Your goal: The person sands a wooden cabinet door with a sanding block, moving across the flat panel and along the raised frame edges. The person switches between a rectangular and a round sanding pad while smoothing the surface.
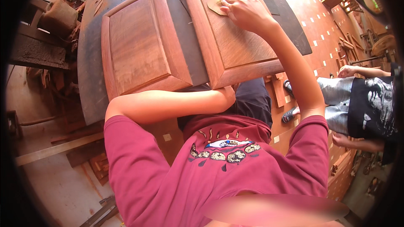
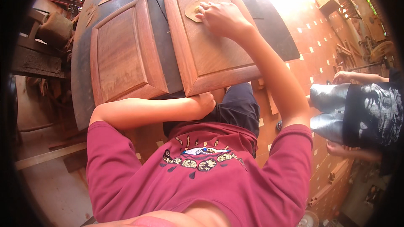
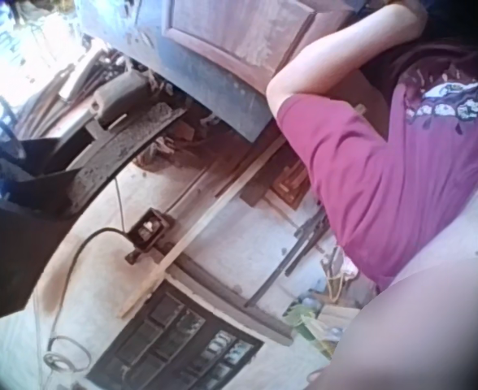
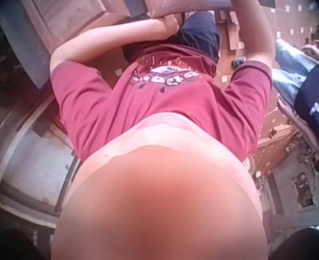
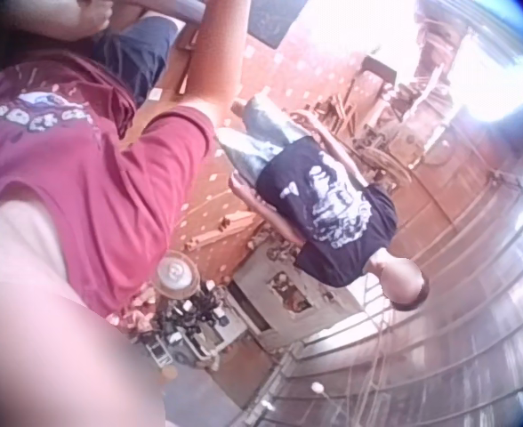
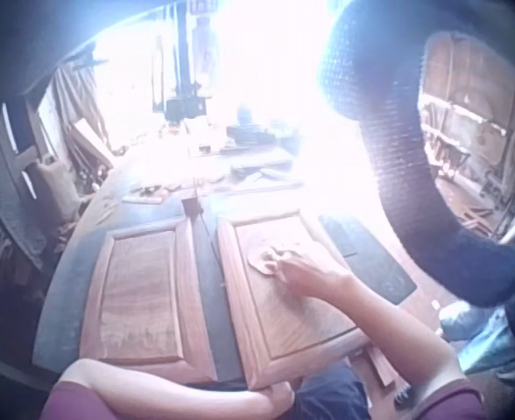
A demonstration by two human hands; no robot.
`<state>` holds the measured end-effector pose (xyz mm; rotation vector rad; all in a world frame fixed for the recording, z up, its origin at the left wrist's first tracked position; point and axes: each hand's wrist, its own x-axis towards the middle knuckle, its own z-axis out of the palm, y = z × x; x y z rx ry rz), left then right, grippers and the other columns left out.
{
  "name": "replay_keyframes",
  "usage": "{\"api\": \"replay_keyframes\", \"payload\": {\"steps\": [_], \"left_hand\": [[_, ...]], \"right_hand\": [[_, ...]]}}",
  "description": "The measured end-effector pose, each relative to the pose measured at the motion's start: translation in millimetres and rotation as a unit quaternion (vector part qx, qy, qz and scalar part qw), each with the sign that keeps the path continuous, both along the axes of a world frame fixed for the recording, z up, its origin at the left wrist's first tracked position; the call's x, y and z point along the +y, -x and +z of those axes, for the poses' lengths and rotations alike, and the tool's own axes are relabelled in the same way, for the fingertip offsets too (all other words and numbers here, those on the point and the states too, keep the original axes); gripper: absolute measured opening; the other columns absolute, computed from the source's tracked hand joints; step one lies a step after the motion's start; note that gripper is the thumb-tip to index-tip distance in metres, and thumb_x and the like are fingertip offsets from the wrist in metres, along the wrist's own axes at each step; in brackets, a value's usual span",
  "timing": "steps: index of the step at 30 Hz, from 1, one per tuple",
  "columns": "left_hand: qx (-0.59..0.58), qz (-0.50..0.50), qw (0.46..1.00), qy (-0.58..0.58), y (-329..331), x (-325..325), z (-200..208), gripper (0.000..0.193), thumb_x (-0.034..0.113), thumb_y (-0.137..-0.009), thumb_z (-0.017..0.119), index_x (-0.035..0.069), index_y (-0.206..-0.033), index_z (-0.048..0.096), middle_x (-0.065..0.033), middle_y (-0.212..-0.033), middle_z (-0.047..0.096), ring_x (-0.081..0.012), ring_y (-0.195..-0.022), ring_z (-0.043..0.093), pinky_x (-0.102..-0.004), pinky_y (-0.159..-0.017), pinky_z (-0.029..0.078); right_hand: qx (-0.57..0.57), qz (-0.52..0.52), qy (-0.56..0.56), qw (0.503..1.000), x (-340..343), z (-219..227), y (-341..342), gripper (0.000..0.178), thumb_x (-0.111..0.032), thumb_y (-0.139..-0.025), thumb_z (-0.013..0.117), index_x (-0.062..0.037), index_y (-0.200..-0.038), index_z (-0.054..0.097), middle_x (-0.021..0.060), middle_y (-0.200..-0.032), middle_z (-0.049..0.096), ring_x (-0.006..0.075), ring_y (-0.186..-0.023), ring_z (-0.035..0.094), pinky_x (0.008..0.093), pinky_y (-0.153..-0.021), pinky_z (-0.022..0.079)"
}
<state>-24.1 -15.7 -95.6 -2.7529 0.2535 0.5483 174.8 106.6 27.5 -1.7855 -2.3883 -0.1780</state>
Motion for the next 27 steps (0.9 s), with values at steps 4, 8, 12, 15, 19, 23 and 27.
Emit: {"api": "replay_keyframes", "payload": {"steps": [4,8,12,15,19,23,27], "left_hand": [[0.049,0.052,0.993,0.092,-5.1,1.5,-2.3,0.026,0.025,-0.089,0.063,0.006,-0.101,0.077,-0.0128,-0.096,0.077,-0.0303,-0.096,0.074,-0.0428,-0.089,0.053],[0.009,0.02,0.997,0.071,2.3,2.8,-3.1,0.025,0.025,-0.087,0.065,0.006,-0.098,0.077,-0.0134,-0.095,0.077,-0.0314,-0.094,0.073,-0.0439,-0.086,0.054],[0.016,0.008,0.997,0.08,7.8,-7.0,-5.1,0.026,0.026,-0.085,0.067,0.006,-0.097,0.078,-0.0141,-0.095,0.077,-0.0317,-0.093,0.073,-0.0444,-0.084,0.055],[0.066,0.031,0.989,0.128,-1.5,2.4,20.5,0.027,0.029,-0.087,0.068,0.006,-0.097,0.078,-0.0148,-0.095,0.077,-0.0313,-0.094,0.072,-0.0436,-0.083,0.055],[0.073,0.045,0.987,0.137,2.3,-0.3,8.6,0.029,0.031,-0.089,0.069,0.005,-0.097,0.077,-0.0138,-0.098,0.077,-0.0309,-0.097,0.072,-0.0439,-0.086,0.055],[0.068,0.033,0.987,0.139,3.8,-0.3,0.2,0.026,0.027,-0.086,0.069,0.006,-0.097,0.078,-0.0119,-0.099,0.077,-0.0301,-0.095,0.072,-0.0442,-0.087,0.055],[0.131,0.036,0.979,0.151,-3.5,0.0,21.8,0.024,0.024,-0.084,0.069,0.006,-0.097,0.079,-0.0116,-0.101,0.078,-0.0298,-0.097,0.073,-0.0441,-0.089,0.054]], "right_hand": [[0.022,-0.017,-0.038,0.999,44.1,-11.5,-18.9,0.039,-0.036,-0.103,0.055,-0.0074,-0.122,0.073,0.0155,-0.111,0.075,0.0349,-0.099,0.072,0.0444,-0.087,0.056],[0.034,-0.053,-0.066,0.996,64.4,-11.3,-10.9,0.023,-0.029,-0.096,0.064,-0.0128,-0.102,0.079,0.0125,-0.089,0.076,0.0331,-0.087,0.073,0.0443,-0.081,0.057],[0.066,-0.028,-0.07,0.995,63.1,-29.5,3.7,0.021,-0.025,-0.094,0.064,-0.0136,-0.104,0.079,0.0128,-0.096,0.076,0.0342,-0.09,0.072,0.0444,-0.082,0.057],[0.116,0.005,-0.091,0.989,82.9,-38.1,-15.3,0.023,-0.022,-0.096,0.059,-0.0141,-0.104,0.079,0.0116,-0.099,0.077,0.0342,-0.093,0.072,0.0454,-0.082,0.057],[0.144,-0.027,-0.116,0.982,96.1,-38.8,-16.4,0.028,-0.023,-0.097,0.056,-0.0196,-0.113,0.079,0.0117,-0.107,0.076,0.033,-0.097,0.073,0.0445,-0.084,0.057],[0.113,0.005,-0.116,0.987,88.4,-40.3,-20.8,0.03,-0.026,-0.097,0.057,-0.0183,-0.116,0.078,0.0095,-0.114,0.075,0.0317,-0.097,0.073,0.0436,-0.086,0.057],[0.135,0.085,-0.112,0.981,48.9,-35.8,-22.5,0.028,-0.027,-0.098,0.059,-0.0147,-0.115,0.077,0.0091,-0.119,0.074,0.0297,-0.097,0.073,0.0429,-0.088,0.058]]}}
